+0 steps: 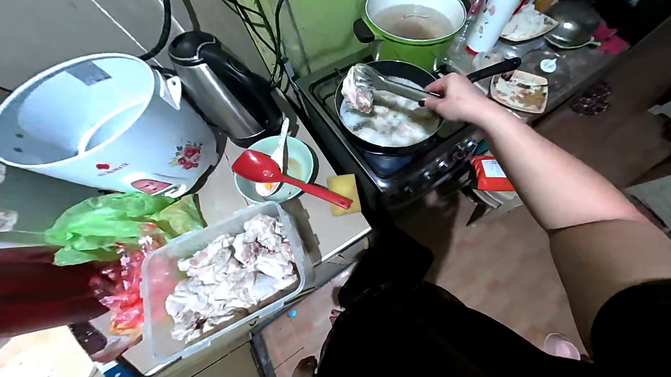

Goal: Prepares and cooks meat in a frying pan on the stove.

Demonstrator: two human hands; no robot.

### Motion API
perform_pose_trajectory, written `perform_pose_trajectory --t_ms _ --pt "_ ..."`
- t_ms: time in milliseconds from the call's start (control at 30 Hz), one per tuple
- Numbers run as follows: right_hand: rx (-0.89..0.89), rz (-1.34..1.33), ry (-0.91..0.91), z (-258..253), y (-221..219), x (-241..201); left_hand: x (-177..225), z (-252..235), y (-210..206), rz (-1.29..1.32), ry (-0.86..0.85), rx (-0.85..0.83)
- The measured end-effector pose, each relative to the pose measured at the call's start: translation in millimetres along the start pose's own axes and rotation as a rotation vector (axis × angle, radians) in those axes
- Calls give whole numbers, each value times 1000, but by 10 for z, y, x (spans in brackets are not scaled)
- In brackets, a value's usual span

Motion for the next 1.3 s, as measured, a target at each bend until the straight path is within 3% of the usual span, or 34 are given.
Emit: perform_pose_trajectory --t_ms 233,433,633,833,1033,1300 --pt "-41 458 -67 -48 -331 -244 -109 171 -258 -19 6 -5" --pt "-83 656 23 131 -545 -585 -753 -115 -624 -19 118 -6" --pt "-171 658 56 226 -449 -772 -547 105 -580 36 84 17" --pt "-156 580 18 194 -39 -624 -231 278 -502 24 40 44" --pt "-39 541 -109 85 222 -499 -345 315 -543 91 59 52" --pt "-177 554 -72 -149 -128 -301 -843 185 -745 113 112 40"
Point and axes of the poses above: each hand's wrist, its own z-axis away from the middle knuckle, its own y-axis out of the back of the hand, x = y × z, the point moved 9 cm from there along -z, towards the middle knuckle, and after that the axes turned 1 degree about -x, right-handed, at the moved point
